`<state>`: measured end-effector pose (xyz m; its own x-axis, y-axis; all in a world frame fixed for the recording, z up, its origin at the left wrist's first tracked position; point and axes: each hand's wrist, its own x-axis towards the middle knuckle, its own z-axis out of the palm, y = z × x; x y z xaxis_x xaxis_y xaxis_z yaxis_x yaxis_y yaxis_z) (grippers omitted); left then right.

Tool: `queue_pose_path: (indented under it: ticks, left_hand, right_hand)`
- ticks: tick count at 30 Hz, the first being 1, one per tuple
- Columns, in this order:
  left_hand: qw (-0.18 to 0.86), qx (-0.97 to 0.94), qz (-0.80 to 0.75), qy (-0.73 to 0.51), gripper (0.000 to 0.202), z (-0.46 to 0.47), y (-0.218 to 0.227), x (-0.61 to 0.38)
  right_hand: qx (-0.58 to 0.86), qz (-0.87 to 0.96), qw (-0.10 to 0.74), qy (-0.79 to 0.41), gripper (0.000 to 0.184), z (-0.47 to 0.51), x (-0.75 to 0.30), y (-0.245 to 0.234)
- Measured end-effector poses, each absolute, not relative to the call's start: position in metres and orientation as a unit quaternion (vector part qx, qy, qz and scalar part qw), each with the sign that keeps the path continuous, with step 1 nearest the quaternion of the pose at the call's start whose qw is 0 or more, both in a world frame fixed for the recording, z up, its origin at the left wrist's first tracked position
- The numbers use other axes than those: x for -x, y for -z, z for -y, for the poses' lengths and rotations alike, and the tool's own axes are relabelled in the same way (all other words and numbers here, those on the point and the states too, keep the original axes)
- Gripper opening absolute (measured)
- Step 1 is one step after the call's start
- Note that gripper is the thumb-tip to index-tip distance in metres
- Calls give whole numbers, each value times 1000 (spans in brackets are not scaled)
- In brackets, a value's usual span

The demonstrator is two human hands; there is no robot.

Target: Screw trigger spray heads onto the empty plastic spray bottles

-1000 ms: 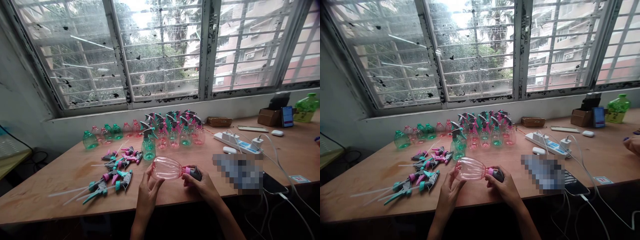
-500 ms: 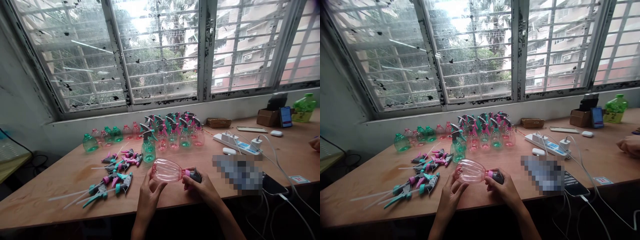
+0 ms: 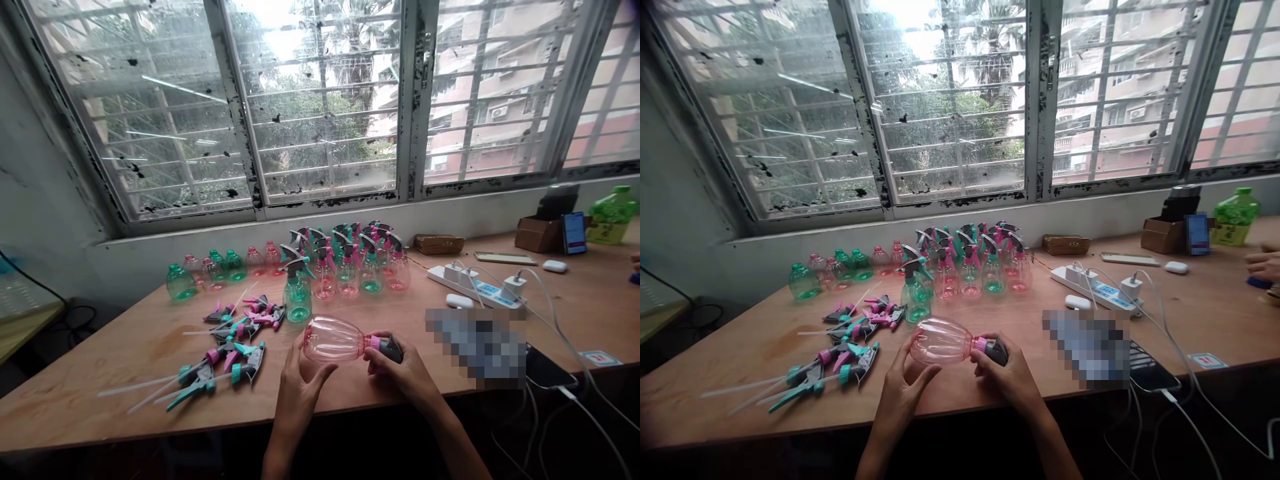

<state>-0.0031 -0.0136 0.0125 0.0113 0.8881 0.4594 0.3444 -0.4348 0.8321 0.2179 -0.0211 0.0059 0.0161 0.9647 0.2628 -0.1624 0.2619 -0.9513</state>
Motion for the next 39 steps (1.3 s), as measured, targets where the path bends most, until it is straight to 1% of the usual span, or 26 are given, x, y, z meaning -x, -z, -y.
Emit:
queue_pose_path:
  ticks: [3,10,15,20,27,31,36,39]
  left_hand:
    - [265,-654,-468,-532,62,14,-14,3]
    - [236,-673,-445,-543,58,7,-8,4]
    - [267,-657,-460,-534,72,12,-13,2]
    - [303,-647,-459,-529,68,14,-14,1]
    - [202,-682,-455,-535,64,8,-8,4]
    - [223,-669,-472,-530,74,11,-10,3]
    - [267,-653,-469,-531,71,13,-11,2]
    - [255,-663,-461,-532,72,10,-10,3]
  right_hand:
    - [388,525,593,-472,44,21,-217,-5]
    - [378,529,586,-483,41,20,-217,-4]
    - [389,549,573,-468,40,18,-219,-1]
    - [391,532,581,-476,43,19,-218,-3]
    - [384,530,579,-486,46,19,-219,0]
    - [385,549,569,-476,42,19,-220,0]
    - [384,571,554,-469,39,17,-221,1]
    - [386,564,559,-469,39,17,-221,1]
